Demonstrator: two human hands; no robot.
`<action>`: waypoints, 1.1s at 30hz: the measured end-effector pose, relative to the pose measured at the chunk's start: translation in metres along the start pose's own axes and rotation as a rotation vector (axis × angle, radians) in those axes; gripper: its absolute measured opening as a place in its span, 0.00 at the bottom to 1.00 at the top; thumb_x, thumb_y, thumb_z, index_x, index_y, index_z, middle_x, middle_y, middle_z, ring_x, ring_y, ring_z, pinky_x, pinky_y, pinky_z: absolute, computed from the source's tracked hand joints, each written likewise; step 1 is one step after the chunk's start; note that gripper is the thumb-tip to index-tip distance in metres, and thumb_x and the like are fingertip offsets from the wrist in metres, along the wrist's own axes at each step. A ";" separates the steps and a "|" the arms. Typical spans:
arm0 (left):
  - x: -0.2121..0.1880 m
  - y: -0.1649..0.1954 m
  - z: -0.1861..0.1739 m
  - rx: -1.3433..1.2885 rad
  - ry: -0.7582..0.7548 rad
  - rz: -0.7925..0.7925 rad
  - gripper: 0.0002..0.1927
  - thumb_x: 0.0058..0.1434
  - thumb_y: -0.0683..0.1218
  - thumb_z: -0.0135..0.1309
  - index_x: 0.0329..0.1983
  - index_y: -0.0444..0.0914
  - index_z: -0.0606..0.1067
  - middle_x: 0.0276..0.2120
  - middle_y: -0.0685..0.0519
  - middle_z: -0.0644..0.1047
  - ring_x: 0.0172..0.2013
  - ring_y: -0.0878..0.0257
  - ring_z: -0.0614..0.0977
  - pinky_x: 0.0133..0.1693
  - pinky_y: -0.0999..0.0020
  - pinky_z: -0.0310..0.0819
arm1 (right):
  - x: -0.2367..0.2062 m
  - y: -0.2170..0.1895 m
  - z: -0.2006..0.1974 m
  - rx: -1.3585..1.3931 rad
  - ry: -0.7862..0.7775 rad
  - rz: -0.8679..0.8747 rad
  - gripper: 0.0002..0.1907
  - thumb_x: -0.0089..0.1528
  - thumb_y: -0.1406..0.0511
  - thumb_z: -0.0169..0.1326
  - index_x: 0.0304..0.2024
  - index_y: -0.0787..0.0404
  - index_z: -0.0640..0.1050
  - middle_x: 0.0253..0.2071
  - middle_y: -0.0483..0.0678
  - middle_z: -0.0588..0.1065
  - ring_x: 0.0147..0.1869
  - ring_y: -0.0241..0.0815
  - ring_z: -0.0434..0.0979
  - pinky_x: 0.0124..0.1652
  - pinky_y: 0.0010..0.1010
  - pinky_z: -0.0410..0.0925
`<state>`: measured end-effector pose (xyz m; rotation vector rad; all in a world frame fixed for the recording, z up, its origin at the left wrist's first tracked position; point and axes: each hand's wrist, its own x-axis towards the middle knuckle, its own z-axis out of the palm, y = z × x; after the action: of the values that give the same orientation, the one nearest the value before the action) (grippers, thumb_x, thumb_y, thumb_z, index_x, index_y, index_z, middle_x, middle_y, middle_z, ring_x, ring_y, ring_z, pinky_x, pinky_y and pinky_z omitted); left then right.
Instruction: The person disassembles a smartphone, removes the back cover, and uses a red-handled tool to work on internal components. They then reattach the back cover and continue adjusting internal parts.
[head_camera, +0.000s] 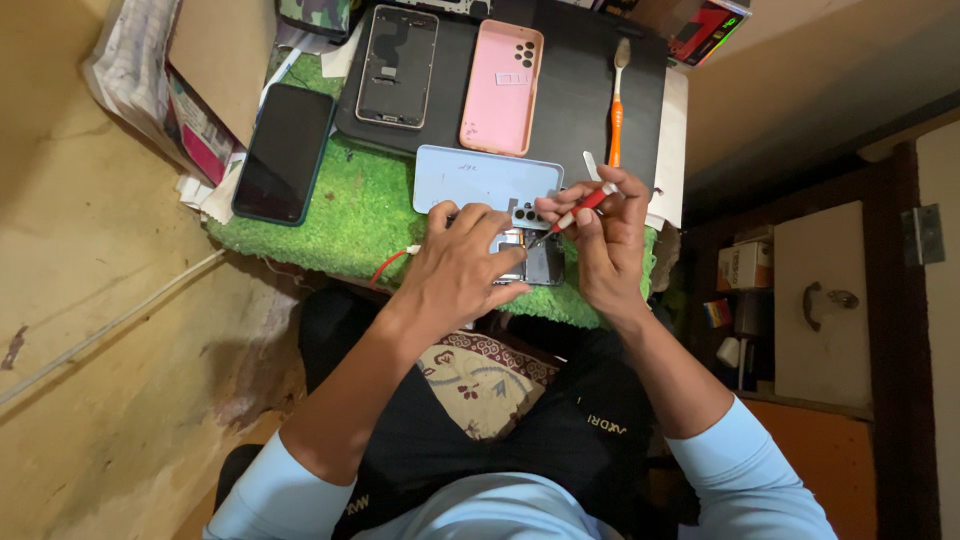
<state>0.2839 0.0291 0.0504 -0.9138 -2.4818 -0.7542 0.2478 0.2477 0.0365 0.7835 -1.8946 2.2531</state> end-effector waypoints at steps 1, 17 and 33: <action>0.000 0.000 0.000 0.000 0.002 -0.001 0.21 0.53 0.57 0.67 0.44 0.40 0.84 0.52 0.44 0.77 0.56 0.53 0.74 0.57 0.48 0.59 | 0.000 0.000 0.000 -0.013 -0.006 -0.004 0.21 0.77 0.73 0.38 0.71 0.55 0.55 0.56 0.53 0.69 0.63 0.46 0.78 0.65 0.39 0.73; 0.001 -0.001 -0.001 0.007 -0.011 -0.004 0.21 0.53 0.57 0.67 0.44 0.40 0.84 0.52 0.44 0.77 0.56 0.53 0.73 0.56 0.46 0.58 | -0.008 0.004 0.004 -0.256 -0.026 -0.092 0.26 0.75 0.75 0.46 0.72 0.56 0.56 0.53 0.54 0.72 0.54 0.44 0.81 0.58 0.38 0.79; -0.001 -0.001 -0.005 0.017 0.022 -0.012 0.25 0.48 0.55 0.70 0.42 0.35 0.81 0.52 0.44 0.77 0.55 0.53 0.73 0.55 0.48 0.58 | 0.009 -0.050 0.037 -0.921 -0.073 -0.312 0.21 0.61 0.76 0.64 0.56 0.59 0.80 0.44 0.50 0.79 0.44 0.41 0.84 0.43 0.30 0.77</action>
<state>0.2847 0.0249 0.0533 -0.8800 -2.4730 -0.7421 0.2718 0.2218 0.0884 0.8870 -2.2901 0.9873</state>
